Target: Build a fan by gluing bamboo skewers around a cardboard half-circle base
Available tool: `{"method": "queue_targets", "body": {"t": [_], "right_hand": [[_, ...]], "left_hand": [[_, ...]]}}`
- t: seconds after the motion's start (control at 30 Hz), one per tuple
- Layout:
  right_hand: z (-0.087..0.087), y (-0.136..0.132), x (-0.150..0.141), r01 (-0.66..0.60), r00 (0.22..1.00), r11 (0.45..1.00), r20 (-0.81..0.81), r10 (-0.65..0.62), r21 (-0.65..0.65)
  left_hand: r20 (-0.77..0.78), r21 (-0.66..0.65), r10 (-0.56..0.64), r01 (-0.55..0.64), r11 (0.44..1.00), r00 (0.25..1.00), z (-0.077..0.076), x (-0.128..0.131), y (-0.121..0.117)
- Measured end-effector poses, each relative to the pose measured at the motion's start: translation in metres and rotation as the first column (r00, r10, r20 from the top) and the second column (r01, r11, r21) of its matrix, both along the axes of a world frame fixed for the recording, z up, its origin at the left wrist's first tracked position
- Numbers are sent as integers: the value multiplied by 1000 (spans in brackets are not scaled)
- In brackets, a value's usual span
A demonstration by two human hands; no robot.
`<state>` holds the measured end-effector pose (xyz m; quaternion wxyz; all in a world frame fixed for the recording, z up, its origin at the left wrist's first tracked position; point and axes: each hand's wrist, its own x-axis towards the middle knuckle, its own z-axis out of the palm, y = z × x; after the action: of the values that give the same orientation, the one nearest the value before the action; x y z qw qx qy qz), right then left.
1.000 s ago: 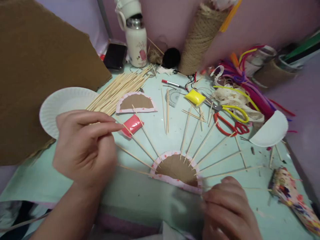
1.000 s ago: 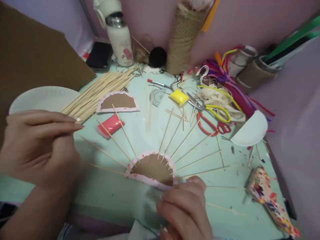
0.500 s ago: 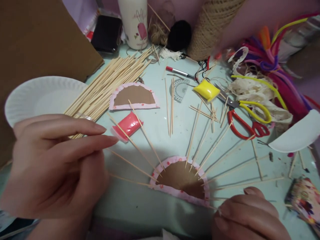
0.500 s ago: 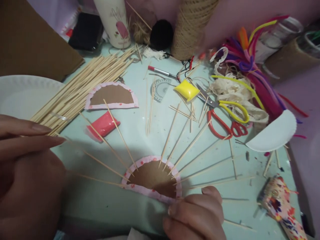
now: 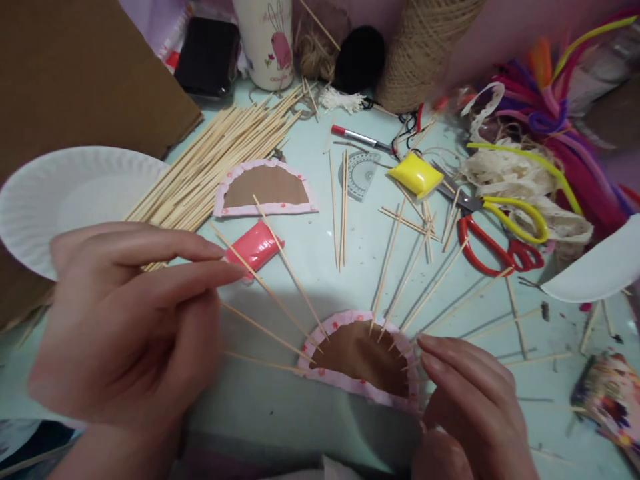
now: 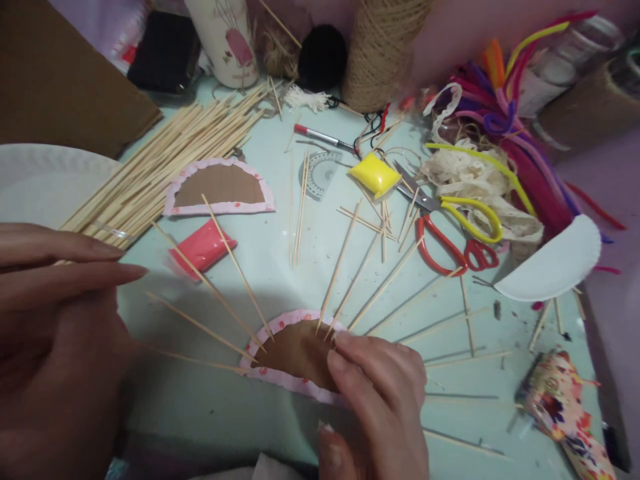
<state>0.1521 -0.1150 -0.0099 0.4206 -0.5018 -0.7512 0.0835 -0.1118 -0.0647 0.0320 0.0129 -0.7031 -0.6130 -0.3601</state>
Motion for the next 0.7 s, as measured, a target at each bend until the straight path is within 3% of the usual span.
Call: {"method": "queue_targets", "body": {"t": [0.1,0.2,0.4,0.5,0.63,0.7], "right_hand": [[1,0,-2,17,1000,999,-17,-17,-31],[2,0,-3,45,998,998,-43,-47,-38],[-1,0,1,84,991,992,-107,-74,90],[-2,-1,4,102,989,989,-114,-89,109],[-5,-1,11,26,994,993,-106,-14,116],[-7,0,14,14,994,992,-110,0,126]], "left_hand": [[-28,-83,-10,7,997,1000,1,8,4],[-153,-205,-101,69,976,983,7,14,13],[-332,-368,-168,37,929,928,19,33,33],[-411,-490,-225,-6,872,884,20,47,49],[-462,-668,-341,-69,741,819,23,60,73],[-456,-688,-361,-65,723,813,23,63,81]]}}
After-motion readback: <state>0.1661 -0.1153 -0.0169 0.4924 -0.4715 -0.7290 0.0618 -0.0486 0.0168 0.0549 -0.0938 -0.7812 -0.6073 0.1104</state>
